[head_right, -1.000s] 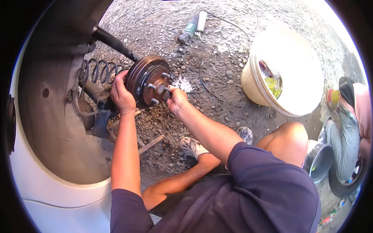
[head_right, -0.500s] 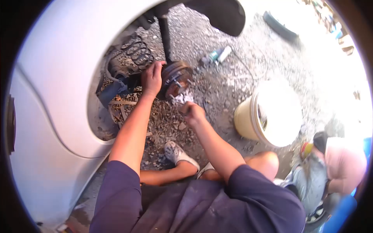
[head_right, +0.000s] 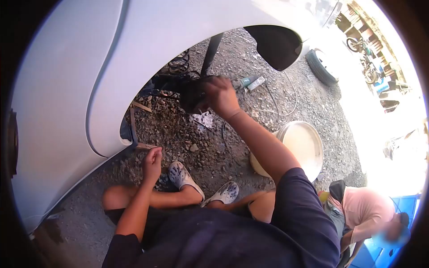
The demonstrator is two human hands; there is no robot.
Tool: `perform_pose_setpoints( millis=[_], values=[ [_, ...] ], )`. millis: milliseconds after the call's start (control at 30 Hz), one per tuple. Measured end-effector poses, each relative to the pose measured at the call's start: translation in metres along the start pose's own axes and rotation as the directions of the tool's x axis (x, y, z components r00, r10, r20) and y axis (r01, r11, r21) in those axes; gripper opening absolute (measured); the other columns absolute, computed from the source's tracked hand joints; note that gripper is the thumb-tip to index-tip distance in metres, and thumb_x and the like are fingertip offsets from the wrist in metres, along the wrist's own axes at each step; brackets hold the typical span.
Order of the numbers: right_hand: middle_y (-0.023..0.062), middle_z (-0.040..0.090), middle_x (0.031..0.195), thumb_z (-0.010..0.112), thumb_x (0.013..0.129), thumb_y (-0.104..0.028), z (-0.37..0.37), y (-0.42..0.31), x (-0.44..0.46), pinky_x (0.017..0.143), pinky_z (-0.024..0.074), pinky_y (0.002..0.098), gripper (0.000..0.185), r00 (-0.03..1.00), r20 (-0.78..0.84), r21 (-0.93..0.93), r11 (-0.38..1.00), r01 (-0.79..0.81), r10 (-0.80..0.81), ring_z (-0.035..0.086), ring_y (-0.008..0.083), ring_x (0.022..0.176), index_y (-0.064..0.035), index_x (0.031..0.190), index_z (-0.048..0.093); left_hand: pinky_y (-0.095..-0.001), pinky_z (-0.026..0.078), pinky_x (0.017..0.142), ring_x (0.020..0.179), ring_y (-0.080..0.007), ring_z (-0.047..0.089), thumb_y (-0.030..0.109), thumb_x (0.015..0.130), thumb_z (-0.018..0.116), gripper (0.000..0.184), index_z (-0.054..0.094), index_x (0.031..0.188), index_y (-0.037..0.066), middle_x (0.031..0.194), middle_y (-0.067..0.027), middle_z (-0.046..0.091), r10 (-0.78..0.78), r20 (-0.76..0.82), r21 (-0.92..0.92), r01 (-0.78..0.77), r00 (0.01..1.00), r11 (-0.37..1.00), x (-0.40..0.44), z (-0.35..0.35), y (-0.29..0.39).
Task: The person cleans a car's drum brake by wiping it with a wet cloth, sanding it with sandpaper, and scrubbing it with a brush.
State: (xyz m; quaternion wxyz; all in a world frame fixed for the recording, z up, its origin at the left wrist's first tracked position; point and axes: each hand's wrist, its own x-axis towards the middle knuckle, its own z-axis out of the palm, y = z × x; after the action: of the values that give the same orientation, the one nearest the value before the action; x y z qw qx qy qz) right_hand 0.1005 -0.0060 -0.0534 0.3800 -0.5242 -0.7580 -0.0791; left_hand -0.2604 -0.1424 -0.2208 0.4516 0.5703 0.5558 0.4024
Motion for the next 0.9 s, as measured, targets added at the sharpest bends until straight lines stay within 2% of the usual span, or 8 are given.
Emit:
perform_pose_setpoints(
  millis=[100, 267, 367, 567, 700, 767, 833, 900],
  values=[
    [0.0038, 0.07, 0.112, 0.072, 0.074, -0.016, 0.033, -0.019, -0.021, 0.115, 0.0491, 0.0518, 0.035, 0.872, 0.206, -0.074, 0.881, 0.467, -0.445, 0.065, 0.0259, 0.115, -0.016, 0.108, 0.081, -0.033, 0.06, 0.082, 0.093, -0.0171, 0.078, 0.016, 0.111, 0.067, 0.022, 0.073, 0.127, 0.002, 0.106, -0.0124, 0.081, 0.001, 0.023, 0.124, -0.004, 1.0, 0.992, -0.002, -0.017, 0.009],
    [0.0025, 0.072, 0.111, 0.074, 0.075, -0.022, 0.028, -0.007, -0.012, 0.114, 0.0501, 0.049, 0.037, 0.83, 0.217, -0.11, 0.832, 0.544, -0.514, 0.067, 0.0267, 0.111, -0.0162, 0.111, 0.081, -0.0335, 0.06, 0.082, 0.092, -0.017, 0.078, 0.018, 0.11, 0.068, 0.022, 0.074, 0.125, 0.002, 0.104, -0.0128, 0.081, -0.004, 0.077, 0.092, -0.004, 0.997, 0.996, 0.016, -0.023, 0.02],
    [0.0016, 0.071, 0.109, 0.074, 0.076, -0.022, 0.017, 0.007, -0.016, 0.113, 0.0496, 0.049, 0.038, 0.989, -0.004, -0.088, 0.985, 0.147, -0.148, 0.067, 0.0267, 0.109, -0.0162, 0.113, 0.081, -0.0335, 0.06, 0.082, 0.093, -0.0171, 0.078, 0.018, 0.111, 0.068, 0.023, 0.074, 0.124, 0.001, 0.104, -0.0127, 0.081, 0.012, 0.074, 0.094, -0.019, 0.997, 0.995, 0.022, -0.026, 0.024],
    [-0.0001, 0.07, 0.112, 0.083, 0.074, -0.026, 0.019, -0.004, -0.009, 0.113, 0.0479, 0.0494, 0.041, 0.923, 0.124, -0.167, 0.909, 0.382, -0.365, 0.065, 0.0255, 0.107, -0.0169, 0.113, 0.08, -0.0331, 0.06, 0.083, 0.094, -0.0149, 0.077, 0.019, 0.111, 0.069, 0.024, 0.074, 0.126, 0.001, 0.104, -0.0109, 0.081, -0.069, 0.242, 0.12, 0.04, 0.968, 0.992, 0.024, -0.004, 0.036],
    [0.001, 0.077, 0.113, 0.081, 0.078, -0.01, 0.018, 0.026, -0.014, 0.108, 0.0485, 0.0494, 0.028, 1.0, -0.001, -0.121, 0.993, 0.002, -0.002, 0.068, 0.0226, 0.109, -0.0205, 0.104, 0.081, -0.0308, 0.059, 0.083, 0.093, -0.0119, 0.076, 0.019, 0.111, 0.069, 0.024, 0.074, 0.126, 0.001, 0.101, -0.0088, 0.08, -0.067, 0.254, 0.064, 0.053, 0.965, 0.997, 0.026, -0.007, 0.045],
    [-0.0049, 0.07, 0.108, 0.078, 0.075, -0.018, 0.032, -0.001, -0.016, 0.11, 0.0438, 0.0549, 0.033, 0.996, -0.075, -0.114, 0.993, 0.037, -0.046, 0.064, 0.0219, 0.109, -0.0221, 0.108, 0.081, -0.0306, 0.058, 0.083, 0.093, -0.0119, 0.076, 0.019, 0.111, 0.069, 0.024, 0.075, 0.125, 0.001, 0.1, -0.0085, 0.08, -0.081, 0.245, 0.088, 0.061, 0.966, 0.994, 0.02, -0.009, 0.04],
    [-0.0058, 0.07, 0.112, 0.074, 0.079, -0.016, 0.042, -0.023, -0.032, 0.115, 0.0419, 0.0588, 0.032, 0.875, 0.317, -0.2, 0.876, 0.439, -0.367, 0.061, 0.0219, 0.116, -0.0241, 0.11, 0.08, -0.0303, 0.058, 0.082, 0.093, -0.0119, 0.076, 0.02, 0.111, 0.068, 0.024, 0.075, 0.124, 0.001, 0.098, -0.0081, 0.08, -0.085, 0.27, 0.111, 0.057, 0.959, 0.992, 0.014, -0.004, 0.038],
    [-0.0062, 0.07, 0.118, 0.07, 0.083, -0.016, 0.042, -0.018, -0.033, 0.119, 0.0392, 0.0624, 0.034, 0.79, 0.428, -0.144, 0.83, 0.539, -0.439, 0.059, 0.022, 0.126, -0.0259, 0.114, 0.079, -0.0318, 0.058, 0.081, 0.092, -0.0127, 0.076, 0.021, 0.112, 0.068, 0.024, 0.076, 0.122, 0.001, 0.096, -0.0087, 0.08, -0.136, 0.365, 0.195, 0.067, 0.921, 0.979, 0.012, -0.002, 0.035]
  ],
)
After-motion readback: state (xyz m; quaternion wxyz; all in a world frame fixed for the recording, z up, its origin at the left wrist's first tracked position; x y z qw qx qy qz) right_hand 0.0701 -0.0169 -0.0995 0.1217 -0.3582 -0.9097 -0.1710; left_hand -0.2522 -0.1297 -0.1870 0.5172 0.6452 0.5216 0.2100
